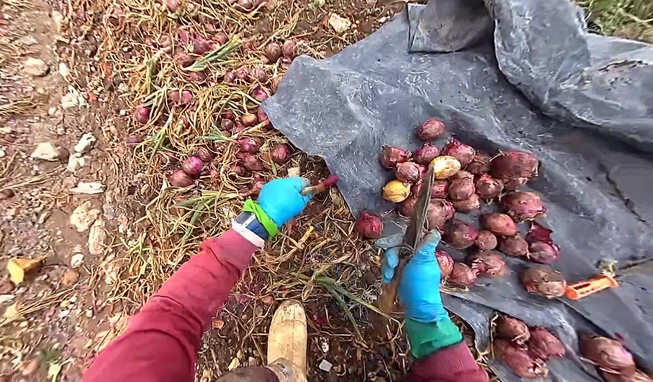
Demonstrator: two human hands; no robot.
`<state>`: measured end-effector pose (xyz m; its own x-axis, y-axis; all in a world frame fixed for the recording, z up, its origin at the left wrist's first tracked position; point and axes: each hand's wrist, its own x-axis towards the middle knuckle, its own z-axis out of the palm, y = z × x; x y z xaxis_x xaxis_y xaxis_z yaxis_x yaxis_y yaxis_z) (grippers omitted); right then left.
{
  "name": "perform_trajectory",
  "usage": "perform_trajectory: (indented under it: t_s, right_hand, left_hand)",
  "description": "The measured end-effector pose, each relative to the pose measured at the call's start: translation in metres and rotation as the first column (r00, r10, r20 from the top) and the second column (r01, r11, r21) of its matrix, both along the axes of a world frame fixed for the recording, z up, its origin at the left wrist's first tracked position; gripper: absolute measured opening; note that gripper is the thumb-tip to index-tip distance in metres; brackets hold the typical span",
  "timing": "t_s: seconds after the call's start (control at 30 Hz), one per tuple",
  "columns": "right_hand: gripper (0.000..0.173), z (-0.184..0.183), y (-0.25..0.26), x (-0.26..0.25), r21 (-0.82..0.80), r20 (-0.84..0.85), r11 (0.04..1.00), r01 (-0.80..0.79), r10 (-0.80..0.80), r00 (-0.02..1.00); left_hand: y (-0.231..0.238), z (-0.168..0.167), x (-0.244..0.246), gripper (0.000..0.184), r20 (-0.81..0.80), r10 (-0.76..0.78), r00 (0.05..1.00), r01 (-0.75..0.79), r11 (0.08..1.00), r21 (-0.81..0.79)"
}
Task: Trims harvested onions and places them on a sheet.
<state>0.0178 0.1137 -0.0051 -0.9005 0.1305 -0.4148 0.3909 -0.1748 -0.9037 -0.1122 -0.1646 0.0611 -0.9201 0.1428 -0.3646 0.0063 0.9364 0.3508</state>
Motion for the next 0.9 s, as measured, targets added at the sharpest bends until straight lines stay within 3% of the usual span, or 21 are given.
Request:
perform_trajectory:
  t_s: [0.07, 0.17, 0.23, 0.3, 0.4, 0.53, 0.6, 0.7, 0.73, 0.77, 0.83, 0.87, 0.9]
  right_hand:
    - [0.092, -0.012, 0.007, -0.008, -0.015, 0.085, 0.999, 0.049, -0.048, 0.995]
    - [0.098, -0.038, -0.007, 0.005, -0.052, 0.203, 0.994, -0.093, 0.102, 0.974]
    - [0.099, -0.053, -0.026, 0.024, -0.077, 0.26, 0.986, -0.15, 0.165, 0.952]
    - [0.103, -0.068, -0.042, 0.043, -0.166, 0.296, 0.974, -0.155, 0.199, 0.934]
    - [0.106, -0.088, -0.066, 0.057, -0.316, 0.381, 0.933, -0.172, 0.291, 0.878]
    - [0.098, -0.074, -0.085, 0.048, -0.43, 0.175, 0.84, -0.331, 0.437, 0.882]
    - [0.088, -0.055, -0.09, 0.036, -0.357, 0.103, 0.878, -0.32, 0.378, 0.92]
    - [0.093, -0.03, -0.079, 0.026, -0.119, 0.018, 0.921, -0.371, 0.375, 0.927]
    - [0.092, -0.023, -0.076, 0.023, -0.028, -0.005, 0.91, -0.414, 0.414, 0.91]
    - [0.09, -0.017, -0.071, 0.02, 0.043, 0.015, 0.883, -0.468, 0.468, 0.884]
    - [0.087, -0.012, -0.062, 0.017, 0.092, 0.142, 0.825, -0.558, 0.544, 0.827]
    - [0.088, -0.015, -0.057, 0.02, 0.075, 0.174, 0.824, -0.562, 0.544, 0.821]
    - [0.087, -0.019, -0.055, 0.023, 0.056, 0.204, 0.843, -0.535, 0.515, 0.833]
  left_hand:
    - [-0.051, -0.044, -0.037, 0.032, -0.081, 0.236, 0.968, -0.244, 0.964, -0.11]
    - [-0.111, -0.125, -0.051, 0.062, 0.031, 0.319, 0.947, -0.288, 0.89, -0.354]
    - [-0.121, -0.149, -0.035, 0.064, 0.099, 0.395, 0.913, -0.329, 0.859, -0.393]
    - [-0.119, -0.14, -0.025, 0.055, 0.167, 0.408, 0.897, -0.333, 0.876, -0.349]
    - [-0.098, -0.097, -0.003, 0.045, 0.219, 0.225, 0.949, -0.182, 0.962, -0.201]
    - [-0.048, -0.044, 0.045, 0.037, 0.321, -0.111, 0.94, 0.115, 0.993, 0.006]
    - [-0.028, -0.033, 0.065, 0.044, 0.461, -0.166, 0.872, 0.112, 0.983, 0.142]
    - [-0.021, -0.026, 0.09, 0.045, 0.585, -0.208, 0.784, -0.121, 0.873, 0.473]
    - [-0.022, -0.024, 0.09, 0.048, 0.601, -0.25, 0.759, -0.131, 0.845, 0.518]
    - [-0.024, -0.02, 0.087, 0.049, 0.59, -0.279, 0.758, -0.069, 0.865, 0.497]
    - [-0.027, -0.007, 0.071, 0.046, 0.509, -0.264, 0.819, 0.212, 0.964, 0.16]
    - [-0.029, -0.005, 0.064, 0.046, 0.426, -0.208, 0.88, 0.245, 0.969, -0.033]
    - [-0.033, -0.006, 0.059, 0.047, 0.333, -0.107, 0.937, 0.15, 0.983, -0.106]
